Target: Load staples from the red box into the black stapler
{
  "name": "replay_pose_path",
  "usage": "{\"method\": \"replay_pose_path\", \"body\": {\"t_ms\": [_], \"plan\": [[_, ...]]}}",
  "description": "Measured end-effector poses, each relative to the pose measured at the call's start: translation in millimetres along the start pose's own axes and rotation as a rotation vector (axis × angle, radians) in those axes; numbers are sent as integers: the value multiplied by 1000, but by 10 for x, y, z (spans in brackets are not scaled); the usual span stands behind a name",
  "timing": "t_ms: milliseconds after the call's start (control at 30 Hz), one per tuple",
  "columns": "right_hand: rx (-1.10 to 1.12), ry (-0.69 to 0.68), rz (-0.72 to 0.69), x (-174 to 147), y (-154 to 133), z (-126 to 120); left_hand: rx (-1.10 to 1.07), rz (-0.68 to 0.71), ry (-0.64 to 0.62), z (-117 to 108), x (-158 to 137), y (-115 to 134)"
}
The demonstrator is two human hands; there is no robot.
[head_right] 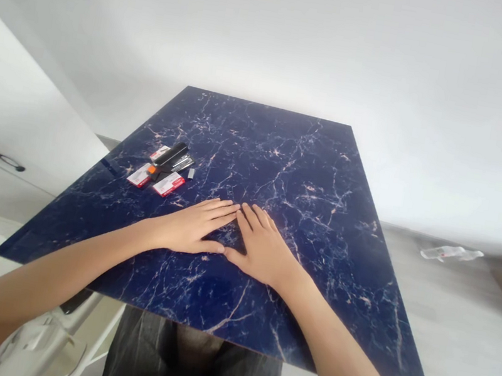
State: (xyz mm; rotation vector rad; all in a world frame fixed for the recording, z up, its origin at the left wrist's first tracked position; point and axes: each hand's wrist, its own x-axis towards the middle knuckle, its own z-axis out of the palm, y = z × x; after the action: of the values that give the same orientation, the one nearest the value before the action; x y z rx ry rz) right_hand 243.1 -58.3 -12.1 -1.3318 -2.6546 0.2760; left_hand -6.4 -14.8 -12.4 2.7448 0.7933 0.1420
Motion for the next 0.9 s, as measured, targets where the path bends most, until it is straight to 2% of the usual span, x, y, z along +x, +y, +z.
{"method": "replay_pose_path", "body": {"t_ms": [67, 133, 200, 267, 333, 367, 433, 500, 567, 733, 900], "plan": [[-3, -2, -1, -4, 1, -1, 53, -4, 83, -76, 9, -64], [-8, -6, 4, -8, 1, -1, 119, -78, 228, -220, -11, -181], [-18, -14, 8, -9, -1, 1, 173, -253, 398, -408, -86, -362], [-25, -19, 8, -6, -2, 5, 208, -490, 532, -590, -223, -607], [-30, -19, 6, -2, -3, 11, 180, -661, 542, -713, -398, -896], [-32, -20, 7, 0, -3, 14, 129, -682, 506, -741, -485, -1043], [-36, -21, 9, 1, -4, 17, -58, -615, 340, -735, -627, -1309], [-34, -17, 14, 1, -7, 17, -269, -609, 341, -675, -703, -1491], [-31, -13, 19, 1, -14, 11, -373, -589, 373, -609, -711, -1570], [-51, -22, 13, 4, -24, -1, -417, -546, 372, -546, -591, -1465], [-37, -9, 13, -2, -7, 6, -419, -420, 322, -514, -456, -1260]]}}
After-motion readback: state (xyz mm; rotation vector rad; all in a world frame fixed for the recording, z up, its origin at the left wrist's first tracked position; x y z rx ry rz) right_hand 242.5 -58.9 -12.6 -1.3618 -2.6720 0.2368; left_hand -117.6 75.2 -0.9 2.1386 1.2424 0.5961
